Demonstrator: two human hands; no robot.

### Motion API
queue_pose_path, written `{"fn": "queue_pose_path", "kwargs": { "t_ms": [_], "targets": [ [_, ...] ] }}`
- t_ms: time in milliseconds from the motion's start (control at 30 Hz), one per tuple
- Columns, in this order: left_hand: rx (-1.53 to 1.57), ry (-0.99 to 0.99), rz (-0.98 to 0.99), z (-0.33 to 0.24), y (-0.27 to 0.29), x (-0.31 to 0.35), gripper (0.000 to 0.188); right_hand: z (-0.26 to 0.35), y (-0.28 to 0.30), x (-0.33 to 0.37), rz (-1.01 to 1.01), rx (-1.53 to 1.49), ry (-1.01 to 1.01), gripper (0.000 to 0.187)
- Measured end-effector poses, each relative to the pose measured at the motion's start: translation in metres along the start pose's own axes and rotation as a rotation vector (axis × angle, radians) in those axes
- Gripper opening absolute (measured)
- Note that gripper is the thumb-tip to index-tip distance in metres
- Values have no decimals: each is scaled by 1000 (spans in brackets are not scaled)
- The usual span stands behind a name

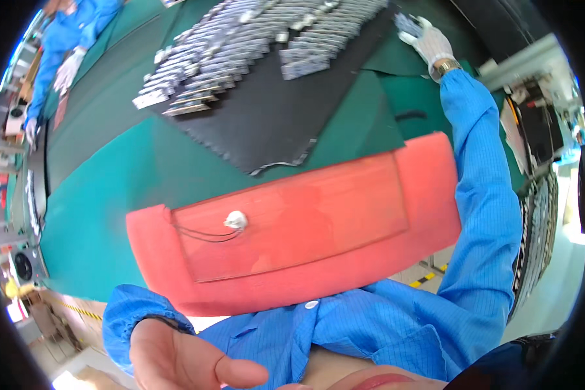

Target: Test and inspect electronic circuit boards by connecting them to a testing unit and verifying functionality.

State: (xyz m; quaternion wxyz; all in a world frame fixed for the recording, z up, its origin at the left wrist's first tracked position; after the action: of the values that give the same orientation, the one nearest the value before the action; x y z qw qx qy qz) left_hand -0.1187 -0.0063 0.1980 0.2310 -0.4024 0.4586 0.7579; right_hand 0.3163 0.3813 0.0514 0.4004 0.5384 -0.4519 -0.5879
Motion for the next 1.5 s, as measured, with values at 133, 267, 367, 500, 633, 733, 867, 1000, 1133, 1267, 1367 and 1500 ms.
{"fn": "queue_pose_path", "kwargs": {
  "t_ms": [133, 267, 367, 500, 633, 733, 867, 1000, 1133, 1267, 1367, 1500],
  "targets": [
    [-49, -142, 10, 7, 28, 33, 40, -5, -33, -11, -73, 43, -138, 65],
    [-161, -52, -44, 1, 48, 45, 38, -2, -29, -18, 34, 119, -189, 61],
    [-258, -103, -44, -5, 62, 57, 34, -22, -25, -15, 1, 58, -312, 63],
    [-433, -174, -124, -12, 87, 37, 23, -39, 12, -8, -155, -190, -299, 67],
    [199, 550, 227, 78, 29, 46, 31, 37, 80, 69, -18, -1478, -206, 49],
    [246, 838, 184, 108, 0, 66, 26, 148, 105, 129, 417, -1807, 78, 39],
    [488, 1031, -9, 131, -50, 79, 29, 258, 123, 214, 779, -1892, -4, 47],
    [1362, 1393, 47, 108, -126, 107, 35, 280, 109, 244, 958, -1853, 241, 51],
    [1401, 1482, -89, 105, -129, 137, 32, 278, 73, 240, 895, -1891, 15, 54],
    [1384, 1506, -50, 100, -135, 147, 24, 279, 52, 240, 861, -1844, -35, 54],
    [1172, 1492, -10, 106, -128, 153, 20, 283, 56, 241, 785, -1747, 51, 55],
    [1129, 1469, -5, 110, -123, 153, 18, 274, 57, 239, 624, -1588, 80, 54]
  ]
}}
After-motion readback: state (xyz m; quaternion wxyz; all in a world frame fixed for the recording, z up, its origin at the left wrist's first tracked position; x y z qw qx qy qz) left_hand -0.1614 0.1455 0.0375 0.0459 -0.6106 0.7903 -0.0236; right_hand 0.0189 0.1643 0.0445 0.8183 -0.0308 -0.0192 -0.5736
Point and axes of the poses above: each hand's wrist, its own x-axis away from the middle knuckle, its own y-axis out of the back of the hand, z = x × y, the point moved 9 cm from there along -x, towards the middle knuckle, and after that the axes turned 3 degrees about y, right-handed, at the moved point
